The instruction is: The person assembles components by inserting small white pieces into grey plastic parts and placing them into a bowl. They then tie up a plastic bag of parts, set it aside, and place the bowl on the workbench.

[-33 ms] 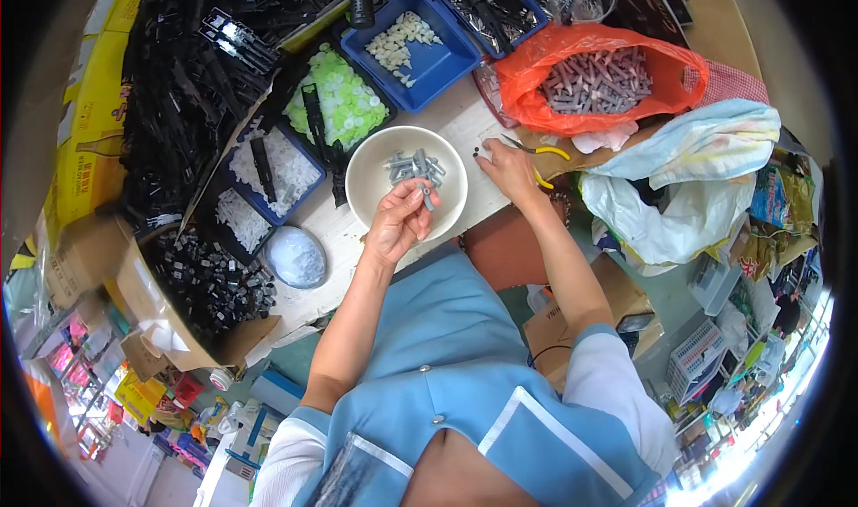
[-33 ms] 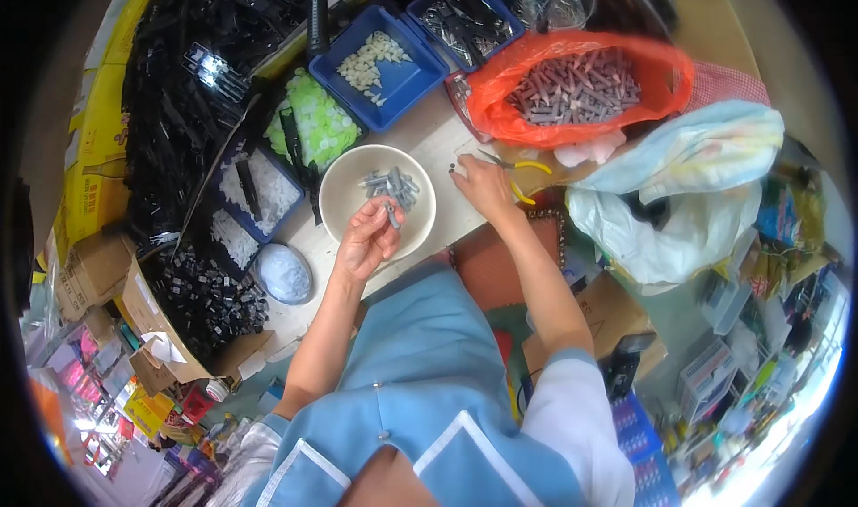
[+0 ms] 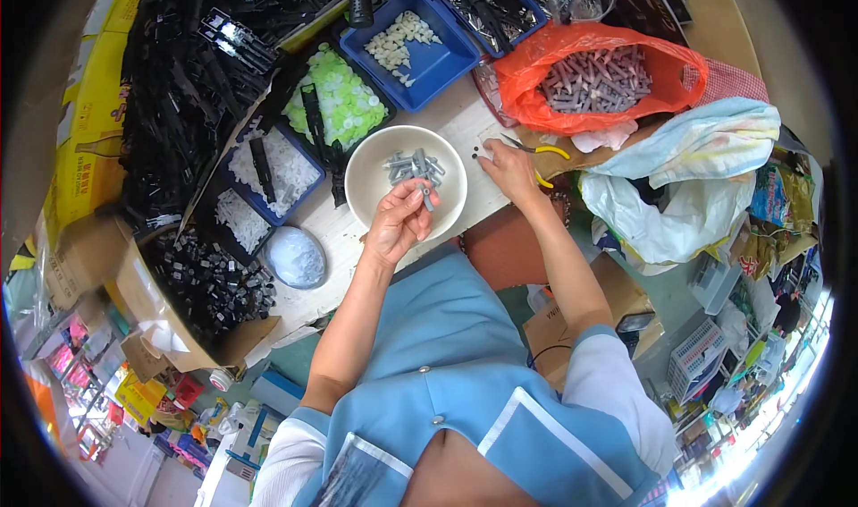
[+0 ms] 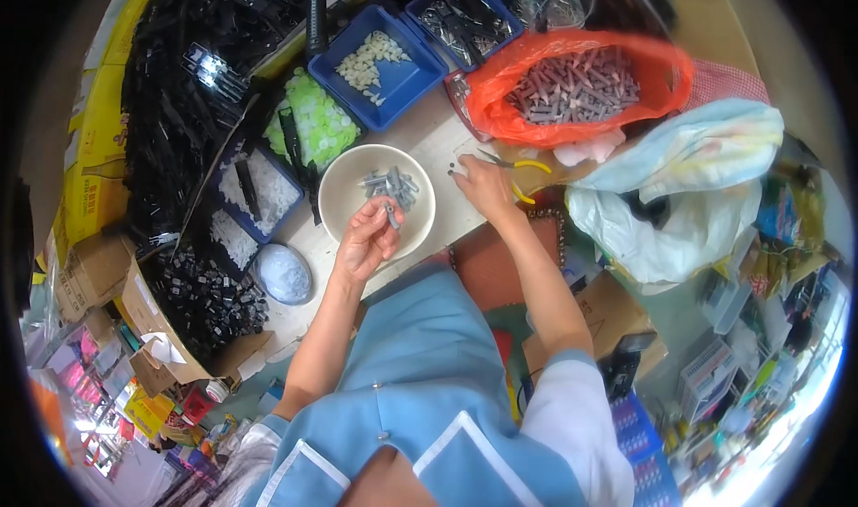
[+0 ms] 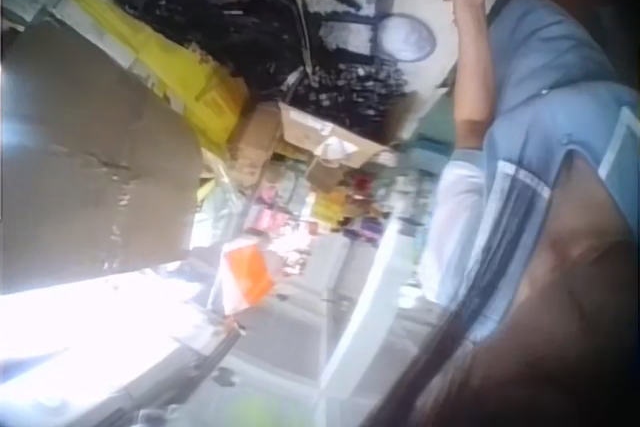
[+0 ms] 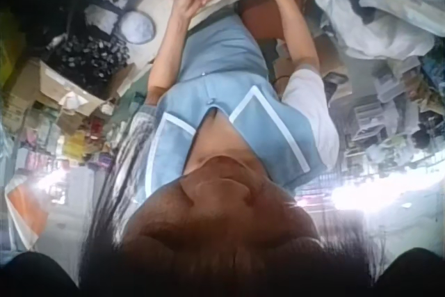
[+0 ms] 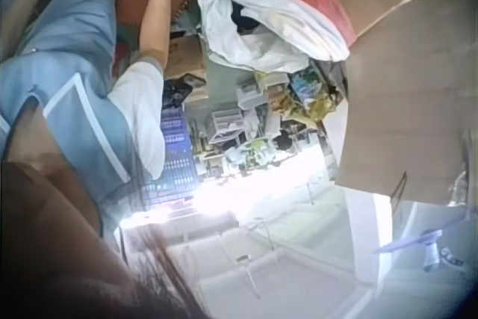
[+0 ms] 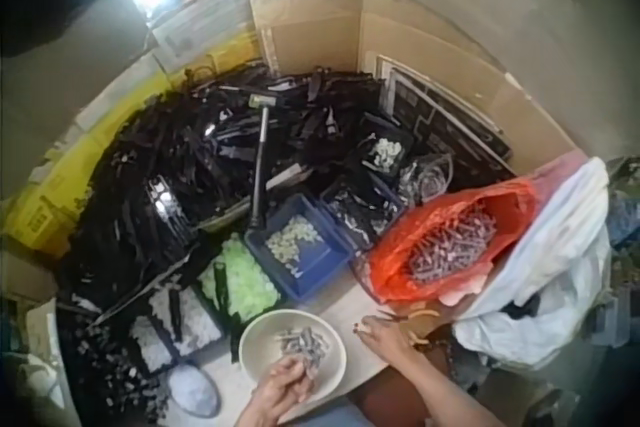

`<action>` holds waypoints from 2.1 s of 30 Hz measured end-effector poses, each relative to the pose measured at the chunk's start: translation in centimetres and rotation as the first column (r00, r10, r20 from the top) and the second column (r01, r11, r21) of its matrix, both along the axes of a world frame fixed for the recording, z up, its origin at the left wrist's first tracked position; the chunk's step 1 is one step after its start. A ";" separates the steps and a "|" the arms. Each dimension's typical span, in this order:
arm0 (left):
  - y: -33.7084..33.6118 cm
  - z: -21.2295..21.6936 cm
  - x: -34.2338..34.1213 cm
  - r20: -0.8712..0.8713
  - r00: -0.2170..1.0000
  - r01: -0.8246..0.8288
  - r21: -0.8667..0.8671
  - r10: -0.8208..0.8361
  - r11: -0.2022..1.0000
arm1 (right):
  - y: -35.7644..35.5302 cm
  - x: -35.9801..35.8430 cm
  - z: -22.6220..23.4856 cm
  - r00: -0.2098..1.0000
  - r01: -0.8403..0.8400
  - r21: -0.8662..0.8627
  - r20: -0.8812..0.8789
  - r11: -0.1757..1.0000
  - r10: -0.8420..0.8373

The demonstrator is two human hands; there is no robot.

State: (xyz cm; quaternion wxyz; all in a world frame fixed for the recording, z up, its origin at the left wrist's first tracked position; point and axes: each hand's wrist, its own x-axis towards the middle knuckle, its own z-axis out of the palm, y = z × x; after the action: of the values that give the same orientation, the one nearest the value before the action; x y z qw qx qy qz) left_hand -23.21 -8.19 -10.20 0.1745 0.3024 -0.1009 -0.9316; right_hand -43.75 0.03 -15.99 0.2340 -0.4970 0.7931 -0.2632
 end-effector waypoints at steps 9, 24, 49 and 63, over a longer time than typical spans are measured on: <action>0.3 0.0 0.6 -0.011 1.000 0.019 -0.035 -0.019 0.999 | 0.9 1.3 -0.8 0.999 0.033 -0.140 -0.024 0.990 -0.036; 0.3 0.1 1.4 -0.003 0.999 0.043 -0.057 -0.043 0.997 | -0.2 1.2 -0.9 0.994 0.108 -0.077 -0.005 0.991 -0.109; 0.7 4.2 -0.6 0.337 0.941 0.132 -0.429 0.023 0.894 | -1.0 5.1 8.3 -0.057 0.258 0.116 0.993 0.959 -0.104; 0.6 5.3 -1.1 0.343 0.912 0.027 -0.595 0.223 0.803 | -2.0 6.8 10.8 0.152 0.274 0.134 0.972 0.952 -0.180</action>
State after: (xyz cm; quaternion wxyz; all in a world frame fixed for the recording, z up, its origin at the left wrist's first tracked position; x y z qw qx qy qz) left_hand -24.30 -7.60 -4.94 0.2843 0.4206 -0.4010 -0.7626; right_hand -36.96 -1.99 -5.20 0.6219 -0.0998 0.5178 -0.5789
